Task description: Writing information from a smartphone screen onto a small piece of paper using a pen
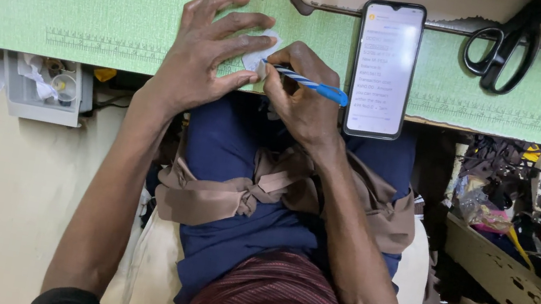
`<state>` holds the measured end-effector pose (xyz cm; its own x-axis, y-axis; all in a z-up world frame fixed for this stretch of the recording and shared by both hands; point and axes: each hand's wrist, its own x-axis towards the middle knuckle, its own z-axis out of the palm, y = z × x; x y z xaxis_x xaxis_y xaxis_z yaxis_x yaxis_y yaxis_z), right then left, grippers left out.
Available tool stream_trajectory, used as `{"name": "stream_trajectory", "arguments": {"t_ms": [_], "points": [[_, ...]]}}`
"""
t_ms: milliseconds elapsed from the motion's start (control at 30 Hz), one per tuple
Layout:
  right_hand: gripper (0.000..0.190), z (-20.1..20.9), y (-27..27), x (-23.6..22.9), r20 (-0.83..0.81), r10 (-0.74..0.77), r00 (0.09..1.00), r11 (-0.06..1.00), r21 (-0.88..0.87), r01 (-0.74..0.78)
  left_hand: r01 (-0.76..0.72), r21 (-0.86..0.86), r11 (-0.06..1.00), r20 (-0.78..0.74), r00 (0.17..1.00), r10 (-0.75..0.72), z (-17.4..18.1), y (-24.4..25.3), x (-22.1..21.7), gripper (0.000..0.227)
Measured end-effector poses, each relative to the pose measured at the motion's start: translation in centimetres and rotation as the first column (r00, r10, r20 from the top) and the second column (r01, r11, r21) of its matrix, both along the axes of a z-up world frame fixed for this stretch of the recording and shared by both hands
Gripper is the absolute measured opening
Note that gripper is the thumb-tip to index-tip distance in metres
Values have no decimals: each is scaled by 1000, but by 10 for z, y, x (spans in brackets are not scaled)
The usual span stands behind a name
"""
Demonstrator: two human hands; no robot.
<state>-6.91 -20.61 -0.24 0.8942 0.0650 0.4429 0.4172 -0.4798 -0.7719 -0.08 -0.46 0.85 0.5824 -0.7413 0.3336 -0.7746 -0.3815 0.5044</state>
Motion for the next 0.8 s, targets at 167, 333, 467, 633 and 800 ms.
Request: {"name": "stream_trajectory", "arguments": {"t_ms": [167,333,467,633,800], "points": [[7,-12,-1,3,3,-9,1000,1000,-8,9,3,8,1000,-2,1000,-3,0,-1,1,48],[8,-9,-2,3,1,12,1000,1000,4,-12,1,21,1000,-29,1000,0,2,-3,1,52],[10,-6,-4,3,36,33,999,999,33,-34,-1,26,1000,-15,1000,2,1,-4,2,50],[13,-5,-5,4,61,43,997,998,51,-46,-13,28,1000,-37,999,14,4,-7,1,47],[17,-4,-5,4,73,44,996,998,50,-48,-10,37,999,-34,999,11,3,-8,2,44]]}}
